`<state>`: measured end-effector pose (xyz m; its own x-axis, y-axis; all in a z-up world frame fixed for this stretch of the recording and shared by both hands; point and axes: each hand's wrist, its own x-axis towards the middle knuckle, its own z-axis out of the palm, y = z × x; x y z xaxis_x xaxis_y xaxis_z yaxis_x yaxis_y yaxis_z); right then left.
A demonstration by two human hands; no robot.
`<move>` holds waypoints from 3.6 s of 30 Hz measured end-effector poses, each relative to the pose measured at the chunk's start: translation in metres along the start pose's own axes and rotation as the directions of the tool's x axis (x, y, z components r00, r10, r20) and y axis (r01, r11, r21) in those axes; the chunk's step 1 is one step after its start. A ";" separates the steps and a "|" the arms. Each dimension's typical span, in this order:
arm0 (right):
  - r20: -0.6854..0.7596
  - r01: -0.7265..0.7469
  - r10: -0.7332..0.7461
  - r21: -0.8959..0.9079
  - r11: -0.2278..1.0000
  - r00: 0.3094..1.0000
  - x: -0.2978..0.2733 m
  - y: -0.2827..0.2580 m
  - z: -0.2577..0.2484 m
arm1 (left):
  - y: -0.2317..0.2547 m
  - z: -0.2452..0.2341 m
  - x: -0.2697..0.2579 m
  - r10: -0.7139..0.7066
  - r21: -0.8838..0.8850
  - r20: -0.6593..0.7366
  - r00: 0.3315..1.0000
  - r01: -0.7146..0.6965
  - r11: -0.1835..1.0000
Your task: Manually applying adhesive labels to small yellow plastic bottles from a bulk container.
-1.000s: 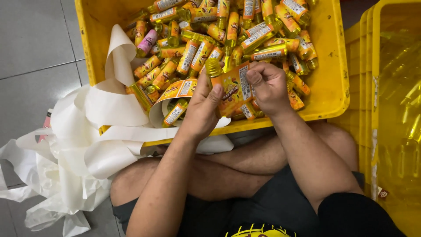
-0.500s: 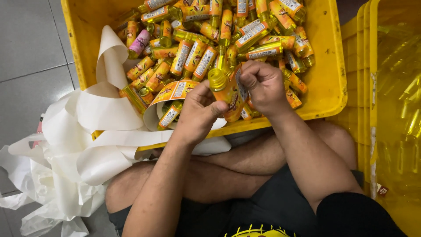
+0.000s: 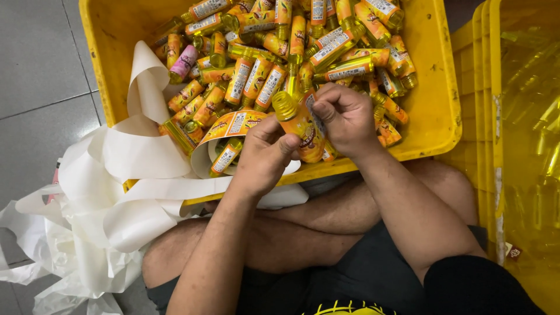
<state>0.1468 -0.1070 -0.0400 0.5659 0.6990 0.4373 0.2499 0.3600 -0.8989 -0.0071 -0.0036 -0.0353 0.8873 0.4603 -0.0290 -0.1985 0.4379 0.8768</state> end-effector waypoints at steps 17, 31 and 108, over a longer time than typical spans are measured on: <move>-0.007 0.006 -0.006 -0.030 1.000 1.000 -0.002 -0.004 0.006 | -0.008 -0.001 -0.001 -0.013 -0.126 -0.036 0.999 0.009 0.992; 0.044 -0.018 0.025 -0.150 0.989 0.999 0.003 -0.007 0.006 | -0.003 -0.006 -0.001 0.053 0.004 -0.109 0.993 -0.053 0.999; 0.065 0.019 0.148 -0.955 0.295 0.987 -0.070 -0.003 -0.089 | 0.148 -0.059 -0.054 -0.535 0.933 -0.252 0.806 0.350 0.087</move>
<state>0.1763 -0.2122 -0.0703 0.5444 0.7832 0.3004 0.8348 -0.4709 -0.2851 -0.1084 0.0821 0.0677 0.7167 0.3317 -0.6135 0.6812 -0.5213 0.5140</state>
